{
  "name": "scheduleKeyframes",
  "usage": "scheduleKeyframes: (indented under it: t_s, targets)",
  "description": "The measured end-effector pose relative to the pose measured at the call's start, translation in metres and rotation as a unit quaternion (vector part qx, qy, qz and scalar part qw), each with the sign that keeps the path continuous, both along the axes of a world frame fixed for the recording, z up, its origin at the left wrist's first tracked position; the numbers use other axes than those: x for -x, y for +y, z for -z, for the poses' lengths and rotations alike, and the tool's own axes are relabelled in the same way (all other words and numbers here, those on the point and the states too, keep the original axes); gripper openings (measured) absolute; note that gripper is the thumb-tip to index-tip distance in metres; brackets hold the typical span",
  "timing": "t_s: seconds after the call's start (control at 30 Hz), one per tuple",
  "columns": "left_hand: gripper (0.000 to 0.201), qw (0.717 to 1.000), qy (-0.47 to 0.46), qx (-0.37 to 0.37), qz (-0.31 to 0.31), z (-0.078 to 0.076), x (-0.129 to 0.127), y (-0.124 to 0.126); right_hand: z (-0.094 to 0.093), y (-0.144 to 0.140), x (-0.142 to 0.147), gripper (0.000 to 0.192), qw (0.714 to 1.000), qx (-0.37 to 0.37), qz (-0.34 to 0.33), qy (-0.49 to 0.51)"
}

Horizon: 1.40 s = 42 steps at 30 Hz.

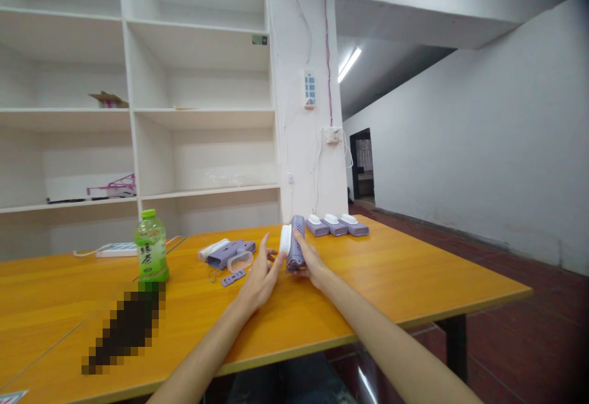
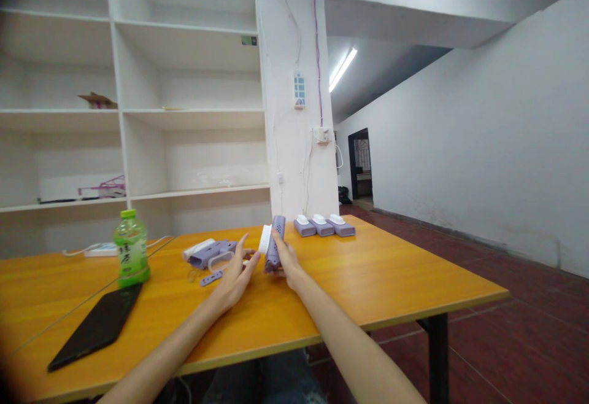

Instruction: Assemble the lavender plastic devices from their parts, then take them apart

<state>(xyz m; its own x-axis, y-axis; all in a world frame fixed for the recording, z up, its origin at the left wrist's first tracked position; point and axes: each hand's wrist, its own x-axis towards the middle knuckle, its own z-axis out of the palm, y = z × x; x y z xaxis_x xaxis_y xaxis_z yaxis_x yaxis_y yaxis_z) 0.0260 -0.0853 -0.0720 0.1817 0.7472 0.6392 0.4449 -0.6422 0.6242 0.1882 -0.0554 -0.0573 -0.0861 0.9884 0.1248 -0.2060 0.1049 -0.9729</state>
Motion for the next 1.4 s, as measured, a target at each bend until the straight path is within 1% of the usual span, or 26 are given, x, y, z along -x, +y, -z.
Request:
scheduleKeyframes:
  t_s: [0.07,0.1,0.17,0.23,0.37,0.5,0.6,0.7,0.87,1.0,1.2,1.4]
  targets:
    - [0.063,1.000,0.005,-0.007,-0.012,-0.002,0.005,0.000,-0.001,0.001,-0.005,0.056,0.998,-0.030,0.054,-0.027]
    - [0.062,1.000,0.011,-0.010,-0.014,-0.003,0.006,0.000,-0.001,0.001,-0.008,0.050,0.996,-0.047,0.070,-0.043]
    - [0.059,0.999,0.030,-0.016,-0.012,-0.003,0.008,0.000,-0.001,0.001,-0.012,0.041,0.990,-0.080,0.090,-0.072]
    - [0.057,0.998,0.053,-0.023,-0.008,-0.001,0.008,0.000,-0.002,0.000,-0.014,0.037,0.984,-0.112,0.104,-0.094]
    - [0.058,0.995,0.086,-0.043,-0.019,0.003,0.007,0.002,-0.006,-0.002,-0.014,0.043,0.969,-0.179,0.124,-0.121]
    - [0.076,0.992,0.098,-0.072,-0.033,0.005,0.009,0.006,-0.008,-0.004,-0.011,0.051,0.961,-0.211,0.114,-0.135]
    - [0.091,0.988,0.108,-0.105,-0.030,0.005,0.010,0.008,-0.006,-0.005,-0.009,0.053,0.962,-0.218,0.090,-0.138]
    - [0.097,0.984,0.113,-0.135,-0.028,0.003,0.011,0.007,-0.003,-0.006,-0.007,0.053,0.965,-0.214,0.056,-0.142]
    - [0.097,0.979,0.122,-0.165,-0.023,-0.001,0.012,0.003,0.001,-0.007,-0.003,0.054,0.970,-0.200,0.011,-0.140]
    - [0.094,0.976,0.126,-0.174,-0.023,-0.002,0.012,0.000,0.001,-0.008,-0.004,0.056,0.971,-0.196,-0.006,-0.134]
    - [0.091,0.974,0.128,-0.184,-0.015,-0.006,0.011,-0.003,0.000,-0.010,-0.005,0.054,0.970,-0.206,-0.001,-0.127]
    - [0.088,0.974,0.125,-0.188,-0.007,-0.008,0.011,-0.007,0.000,-0.011,-0.005,0.055,0.971,-0.199,-0.004,-0.129]
